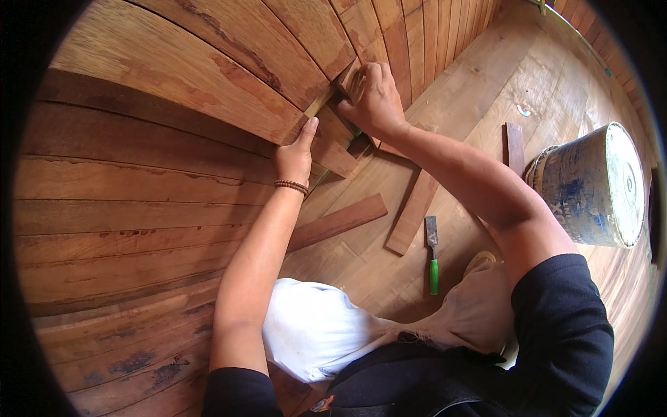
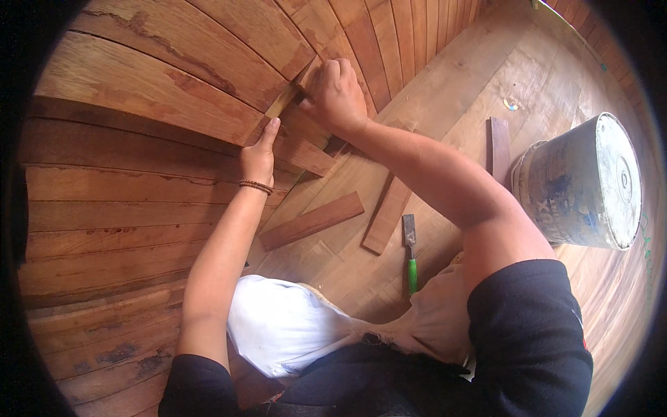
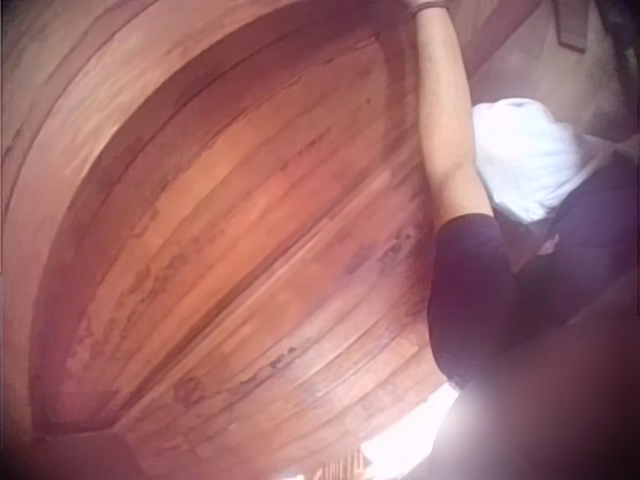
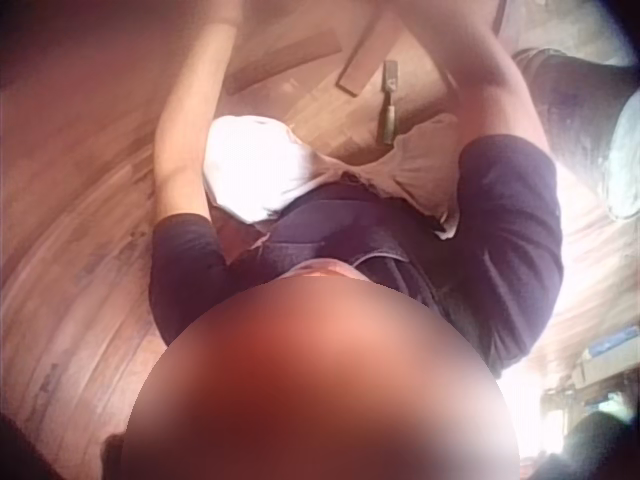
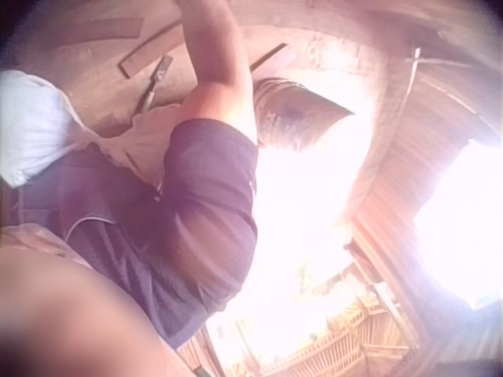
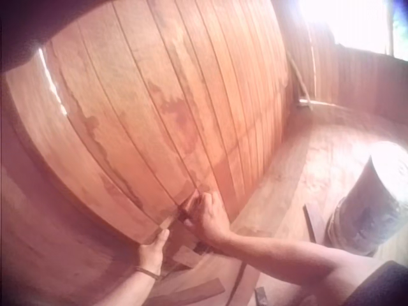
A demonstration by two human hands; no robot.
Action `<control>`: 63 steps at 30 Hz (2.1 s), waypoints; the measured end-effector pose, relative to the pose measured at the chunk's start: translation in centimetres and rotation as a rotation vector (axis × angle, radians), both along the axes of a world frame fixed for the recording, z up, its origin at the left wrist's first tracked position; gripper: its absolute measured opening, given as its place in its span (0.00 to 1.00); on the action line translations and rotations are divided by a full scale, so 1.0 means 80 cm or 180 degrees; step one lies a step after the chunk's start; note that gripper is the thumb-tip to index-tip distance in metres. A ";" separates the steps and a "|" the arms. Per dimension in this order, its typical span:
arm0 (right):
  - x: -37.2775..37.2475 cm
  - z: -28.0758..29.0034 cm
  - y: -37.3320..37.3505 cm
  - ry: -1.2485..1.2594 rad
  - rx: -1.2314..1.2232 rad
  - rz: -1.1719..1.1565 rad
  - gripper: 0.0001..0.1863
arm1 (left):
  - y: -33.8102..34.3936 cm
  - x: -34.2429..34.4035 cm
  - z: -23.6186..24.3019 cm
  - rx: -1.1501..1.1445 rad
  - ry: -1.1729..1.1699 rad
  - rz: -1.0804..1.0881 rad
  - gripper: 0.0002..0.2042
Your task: The person sands a small wooden strip with an angle grinder, then fits it into a gap in the wooden floor. They repeatedly adjust and tap the strip into place using a chisel.
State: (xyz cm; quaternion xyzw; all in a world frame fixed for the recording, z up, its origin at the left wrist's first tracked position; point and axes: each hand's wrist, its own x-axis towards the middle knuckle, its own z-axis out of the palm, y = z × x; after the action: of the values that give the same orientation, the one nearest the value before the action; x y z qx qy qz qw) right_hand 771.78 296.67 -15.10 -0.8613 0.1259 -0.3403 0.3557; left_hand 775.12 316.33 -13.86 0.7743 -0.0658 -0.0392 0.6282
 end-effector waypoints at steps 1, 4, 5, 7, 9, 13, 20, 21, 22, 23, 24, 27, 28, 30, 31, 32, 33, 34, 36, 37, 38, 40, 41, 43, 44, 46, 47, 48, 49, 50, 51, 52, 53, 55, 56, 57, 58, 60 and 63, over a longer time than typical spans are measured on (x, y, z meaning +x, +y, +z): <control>-0.002 0.000 0.000 0.0038 -0.0071 0.0004 0.39 | 0.001 0.001 -0.002 0.0046 0.0048 0.0003 0.26; -0.006 0.002 -0.003 -0.0102 -0.0087 -0.0030 0.33 | 0.003 0.005 -0.005 0.0017 -0.0011 -0.0045 0.26; -0.006 0.005 -0.005 0.0057 0.0007 -0.0007 0.32 | 0.002 0.004 -0.005 0.0000 -0.0031 -0.0045 0.27; -0.003 0.011 -0.009 0.0327 0.0122 0.0152 0.31 | 0.001 0.003 -0.004 -0.0104 -0.0075 -0.0070 0.26; 0.001 0.016 -0.009 0.0659 0.0266 0.0310 0.30 | 0.000 0.000 -0.003 -0.0121 -0.0026 -0.0059 0.25; 0.003 0.016 -0.003 0.0767 0.0396 0.0420 0.27 | -0.001 -0.002 0.001 -0.0122 0.0029 -0.0041 0.24; -0.012 0.002 -0.009 0.0005 0.0064 0.0208 0.29 | 0.000 0.000 0.000 -0.0105 -0.0009 -0.0047 0.24; -0.012 0.003 -0.011 0.0012 0.0022 0.0267 0.31 | -0.001 -0.001 0.001 -0.0128 0.0030 -0.0036 0.24; -0.011 0.004 -0.014 0.0144 0.0039 0.0277 0.33 | -0.001 -0.001 0.001 -0.0140 0.0069 -0.0014 0.24; -0.011 0.005 -0.016 0.0321 0.0065 0.0331 0.35 | -0.002 -0.002 0.002 -0.0154 0.0106 0.0006 0.24; -0.011 0.006 -0.017 0.0329 0.0183 0.0349 0.37 | -0.002 -0.003 0.003 -0.0220 0.0170 -0.0044 0.25; -0.014 0.006 -0.015 0.0352 0.0439 0.0496 0.41 | -0.003 -0.004 0.008 -0.0348 0.0277 -0.0144 0.28; -0.016 0.005 -0.012 0.0283 0.0432 0.0523 0.41 | -0.003 -0.005 0.010 -0.0348 0.0275 -0.0135 0.28; -0.017 0.001 -0.008 0.0189 0.0413 0.0532 0.42 | -0.003 -0.006 0.012 -0.0316 0.0296 -0.0125 0.28; -0.016 0.000 -0.008 0.0165 0.0401 0.0517 0.42 | -0.003 -0.007 0.012 -0.0286 0.0320 -0.0122 0.28; -0.016 -0.001 -0.009 0.0195 0.0403 0.0430 0.42 | -0.003 -0.008 0.012 -0.0258 0.0342 -0.0112 0.28; -0.015 -0.001 -0.010 0.0131 0.0390 0.0542 0.42 | -0.004 -0.008 0.012 -0.0257 0.0228 -0.0064 0.27; -0.014 -0.001 -0.013 0.0125 0.0396 0.0566 0.42 | -0.005 -0.009 0.012 -0.0255 0.0119 -0.0025 0.25; -0.011 0.002 -0.021 0.0237 0.0533 0.0678 0.42 | -0.006 -0.010 0.011 -0.0277 0.0060 0.0010 0.24; -0.009 0.005 -0.026 0.0355 0.0666 0.0764 0.41 | -0.006 -0.010 0.011 -0.0300 0.0111 0.0005 0.24; -0.008 0.007 -0.029 0.0469 0.0797 0.0851 0.41 | -0.006 -0.010 0.011 -0.0318 0.0141 0.0008 0.24; -0.008 0.011 -0.030 0.0501 0.0819 0.0828 0.40 | -0.005 -0.008 0.011 -0.0272 0.0138 0.0009 0.25; -0.009 0.013 -0.029 0.0515 0.0833 0.0816 0.40 | -0.005 -0.008 0.012 -0.0212 0.0149 0.0036 0.25; -0.010 0.015 -0.021 0.0351 0.0760 0.0719 0.39 | -0.004 -0.007 0.013 -0.0248 0.0176 -0.0078 0.28; -0.010 0.015 -0.017 0.0369 0.0747 0.0629 0.39 | -0.003 -0.007 0.013 -0.0246 0.0213 -0.0101 0.30; -0.008 0.017 -0.011 0.0272 0.0652 0.0477 0.39 | -0.002 -0.007 0.013 -0.0256 0.0297 -0.0100 0.30; -0.007 0.018 -0.009 0.0349 0.0644 0.0419 0.39 | -0.002 -0.007 0.013 -0.0273 0.0337 -0.0114 0.30; -0.005 0.018 -0.009 0.0340 0.0541 0.0339 0.39 | -0.001 -0.006 0.012 -0.0261 0.0335 -0.0108 0.30; -0.005 0.019 -0.008 0.0406 0.0467 0.0299 0.39 | -0.001 -0.006 0.011 -0.0263 0.0324 -0.0126 0.29; -0.004 0.019 -0.008 0.0478 0.0401 0.0247 0.39 | -0.001 -0.006 0.011 -0.0264 0.0312 -0.0143 0.29; -0.004 0.020 -0.008 0.0422 0.0266 0.0210 0.39 | -0.001 -0.005 0.010 -0.0235 0.0272 -0.0132 0.27; -0.004 0.020 -0.007 0.0374 0.0138 0.0160 0.39 | -0.001 -0.004 0.009 -0.0206 0.0234 -0.0121 0.26; -0.004 0.020 -0.006 0.0284 -0.0010 0.0050 0.40 | -0.001 -0.004 0.008 -0.0150 0.0226 -0.0084 0.24; -0.004 0.020 -0.002 0.0219 0.0069 0.0065 0.40 | -0.002 -0.003 0.007 -0.0229 0.0117 -0.0119 0.24; -0.004 0.020 -0.001 0.0284 0.0137 0.0069 0.41 | -0.002 -0.003 0.006 -0.0256 0.0078 -0.0126 0.24; -0.003 0.019 0.000 0.0181 0.0128 0.0033 0.41 | -0.002 -0.003 0.006 -0.0286 0.0105 -0.0150 0.25; -0.002 0.019 0.000 0.0201 0.0156 0.0028 0.41 | -0.001 -0.003 0.006 -0.0319 0.0136 -0.0173 0.26; -0.001 0.018 -0.004 0.0269 0.0204 0.0104 0.41 | 0.000 -0.002 0.006 -0.0252 0.0222 -0.0175 0.27; 0.000 0.017 -0.014 0.0304 0.0236 0.0261 0.41 | 0.001 -0.002 0.010 -0.0041 0.0316 -0.0161 0.28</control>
State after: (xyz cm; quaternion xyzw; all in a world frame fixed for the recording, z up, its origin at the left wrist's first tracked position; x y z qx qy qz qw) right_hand 771.81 295.55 -13.76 -0.8672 0.1199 -0.2791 0.3945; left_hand 774.96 316.45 -13.09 0.7655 -0.0544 -0.0930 0.6344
